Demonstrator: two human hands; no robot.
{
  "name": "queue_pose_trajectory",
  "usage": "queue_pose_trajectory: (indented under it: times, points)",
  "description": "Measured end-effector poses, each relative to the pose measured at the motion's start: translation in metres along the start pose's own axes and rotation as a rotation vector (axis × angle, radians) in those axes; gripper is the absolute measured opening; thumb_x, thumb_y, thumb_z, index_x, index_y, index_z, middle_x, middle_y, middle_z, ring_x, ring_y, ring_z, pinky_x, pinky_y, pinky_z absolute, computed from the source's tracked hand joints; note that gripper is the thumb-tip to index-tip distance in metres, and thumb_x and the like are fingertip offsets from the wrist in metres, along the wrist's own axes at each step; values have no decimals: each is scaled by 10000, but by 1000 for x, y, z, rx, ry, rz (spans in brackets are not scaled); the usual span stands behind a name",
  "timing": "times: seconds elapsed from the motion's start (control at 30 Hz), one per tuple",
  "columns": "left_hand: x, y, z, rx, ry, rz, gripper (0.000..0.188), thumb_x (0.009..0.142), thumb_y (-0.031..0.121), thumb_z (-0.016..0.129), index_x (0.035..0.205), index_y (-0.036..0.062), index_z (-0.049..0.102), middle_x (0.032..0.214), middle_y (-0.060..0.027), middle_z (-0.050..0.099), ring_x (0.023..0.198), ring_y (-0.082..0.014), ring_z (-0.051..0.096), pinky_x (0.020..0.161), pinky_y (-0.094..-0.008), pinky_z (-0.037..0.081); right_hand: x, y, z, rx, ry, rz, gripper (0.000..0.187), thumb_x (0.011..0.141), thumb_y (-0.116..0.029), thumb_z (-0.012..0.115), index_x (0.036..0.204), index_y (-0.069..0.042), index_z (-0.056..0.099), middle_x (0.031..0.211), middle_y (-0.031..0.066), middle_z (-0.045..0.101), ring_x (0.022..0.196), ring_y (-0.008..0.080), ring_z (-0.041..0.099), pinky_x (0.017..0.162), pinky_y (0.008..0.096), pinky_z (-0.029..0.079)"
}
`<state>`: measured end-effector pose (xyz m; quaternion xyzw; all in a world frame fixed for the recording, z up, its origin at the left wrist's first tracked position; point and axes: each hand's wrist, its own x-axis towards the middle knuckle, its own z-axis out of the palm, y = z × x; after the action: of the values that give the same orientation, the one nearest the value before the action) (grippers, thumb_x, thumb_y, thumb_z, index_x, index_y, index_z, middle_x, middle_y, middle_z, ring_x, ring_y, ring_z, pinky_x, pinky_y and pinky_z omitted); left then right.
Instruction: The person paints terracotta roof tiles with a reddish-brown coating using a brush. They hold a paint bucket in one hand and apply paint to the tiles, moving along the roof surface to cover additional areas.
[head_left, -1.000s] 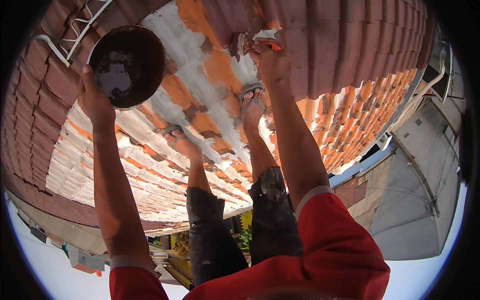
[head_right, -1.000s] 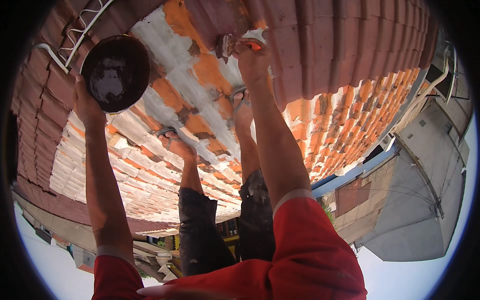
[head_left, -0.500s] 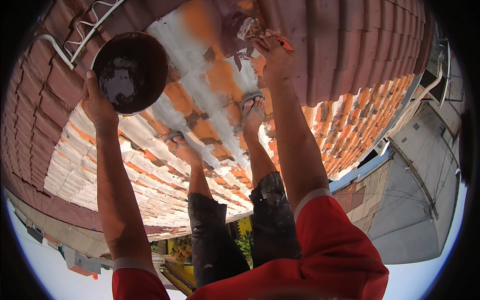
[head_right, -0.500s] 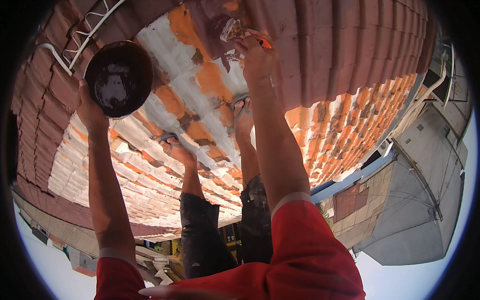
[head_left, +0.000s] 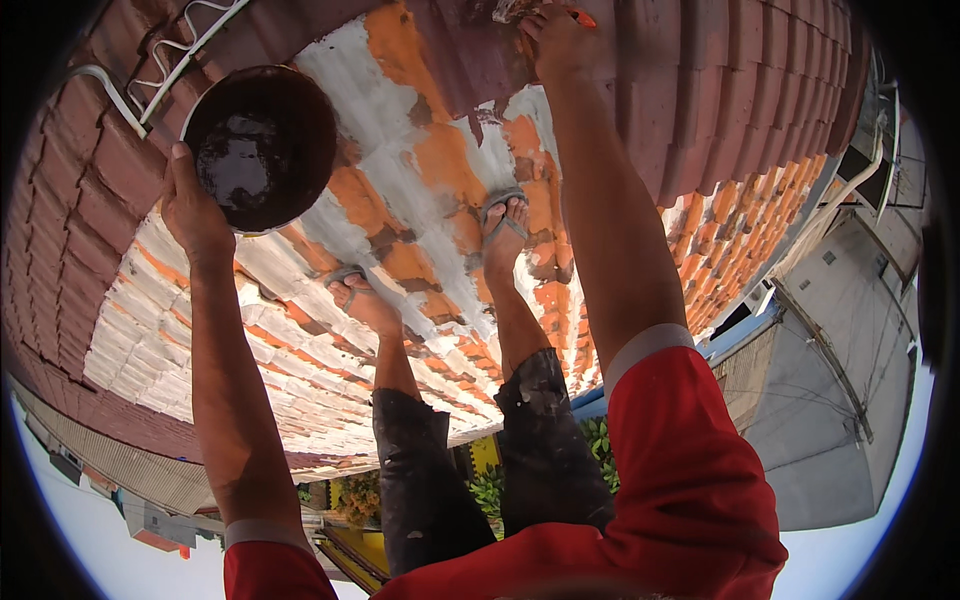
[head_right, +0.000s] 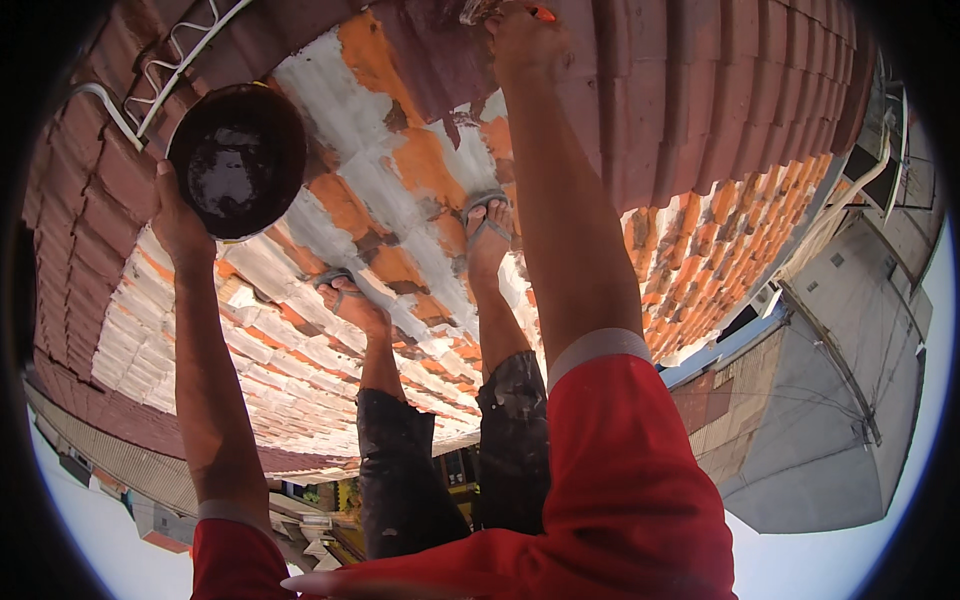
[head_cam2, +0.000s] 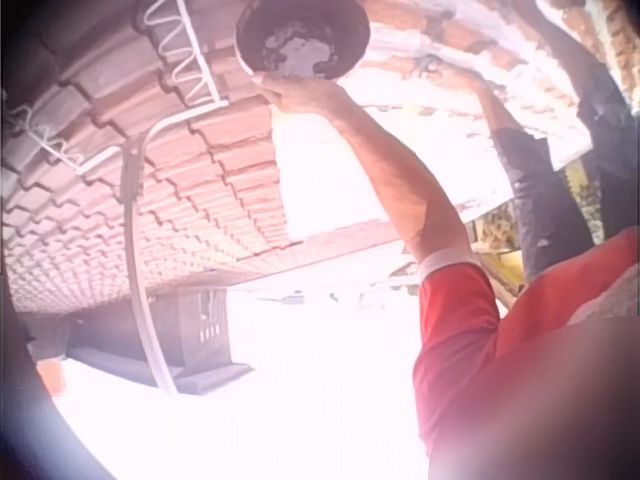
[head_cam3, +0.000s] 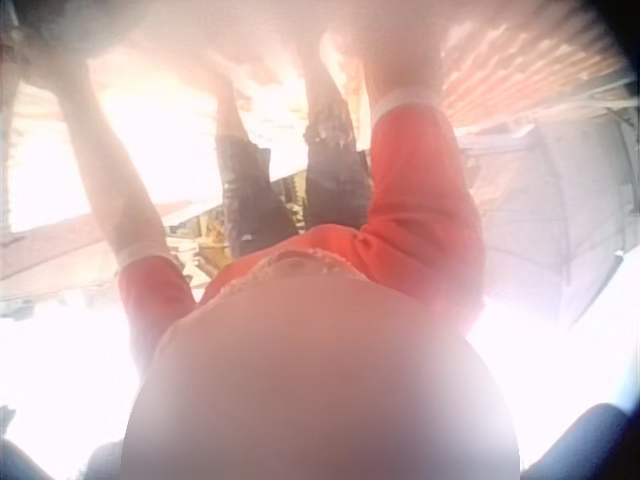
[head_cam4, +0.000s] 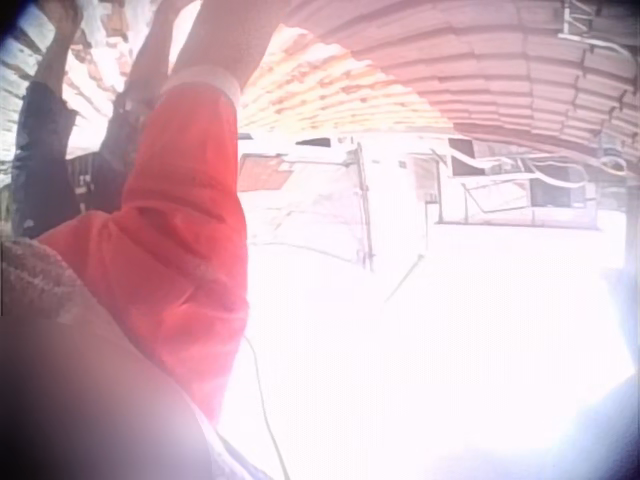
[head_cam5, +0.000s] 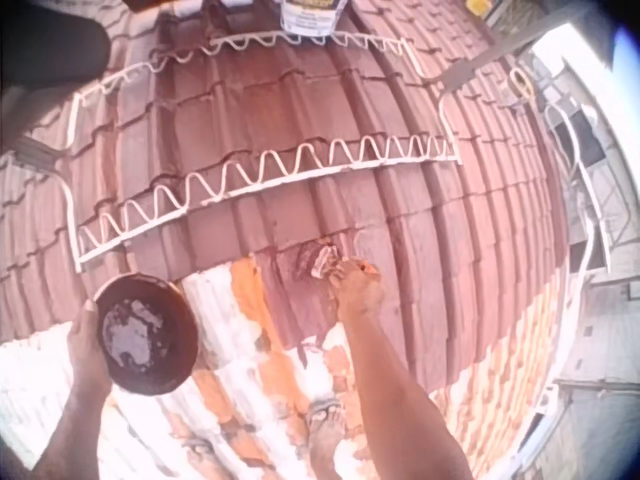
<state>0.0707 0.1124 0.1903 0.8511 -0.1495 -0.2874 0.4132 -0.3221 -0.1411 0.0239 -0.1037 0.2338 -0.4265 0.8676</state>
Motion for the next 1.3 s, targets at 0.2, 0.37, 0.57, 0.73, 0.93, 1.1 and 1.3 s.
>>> queue_pose_trajectory:
  times: [0.2, 0.37, 0.57, 0.73, 0.93, 1.1, 1.3]
  points:
    - [0, 3, -2, -11, -5, -46, 743, 1090, 596, 555, 1458, -40, 662, 1394, -198, 686, 1234, -298, 673, 1065, -419, 549, -38, 29, 79, -1966, 291, -776, 177, 946, -51, 649, 1098, -43, 739, 1019, 188, 734, 996, 363, 715, 768, 482, 604]
    - [0, 2, -4, -47, -23, -41, 731, 1094, 584, 559, 1465, -39, 655, 1393, -194, 687, 1220, -291, 680, 1062, -411, 553, -52, 55, 74, -2418, -39, -609, 281, 850, -57, 749, 1107, -166, 782, 1238, 47, 736, 1188, 282, 679, 923, 413, 642]
    - [-2, 3, -4, -59, -33, -13, 704, 1106, 565, 547, 1435, -46, 670, 1369, -186, 694, 1194, -278, 688, 1049, -393, 555, -42, 4, 63, -2509, -328, -589, 268, 856, -95, 745, 1116, -141, 787, 1246, 68, 719, 1214, 292, 669, 884, 407, 655]
    - [-4, 4, -5, -74, -32, 18, 665, 1112, 533, 560, 1386, -57, 694, 1328, -167, 715, 1176, -256, 690, 1046, -368, 547, -35, -6, 71, -2511, -431, -752, 293, 856, -64, 678, 1139, -22, 740, 1174, 226, 724, 1090, 388, 712, 800, 483, 623]
    - [-1, 1, -5, -151, -18, -9, 610, 1115, 488, 590, 1351, -59, 718, 1293, -149, 731, 1140, -228, 685, 1027, -352, 542, -21, 2, 66, -2687, -431, -675, 244, 870, -82, 700, 1104, -46, 756, 1214, 169, 738, 1128, 352, 706, 843, 448, 643]
    - [-1, 5, -3, -119, 12, 32, 612, 1104, 493, 611, 1359, -53, 720, 1296, -150, 730, 1152, -231, 678, 1040, -356, 534, -83, 1, 43, -2801, -525, -297, 210, 873, -88, 726, 1081, -55, 731, 1285, 135, 696, 1208, 330, 657, 898, 411, 659]
    - [0, 1, -6, -119, 12, 96, 645, 1078, 534, 635, 1367, -36, 729, 1283, -152, 736, 1160, -248, 669, 1044, -371, 525, -125, -14, 60, -2590, -613, -32, 217, 881, -66, 719, 1093, -107, 742, 1324, 84, 720, 1199, 329, 681, 987, 433, 624]
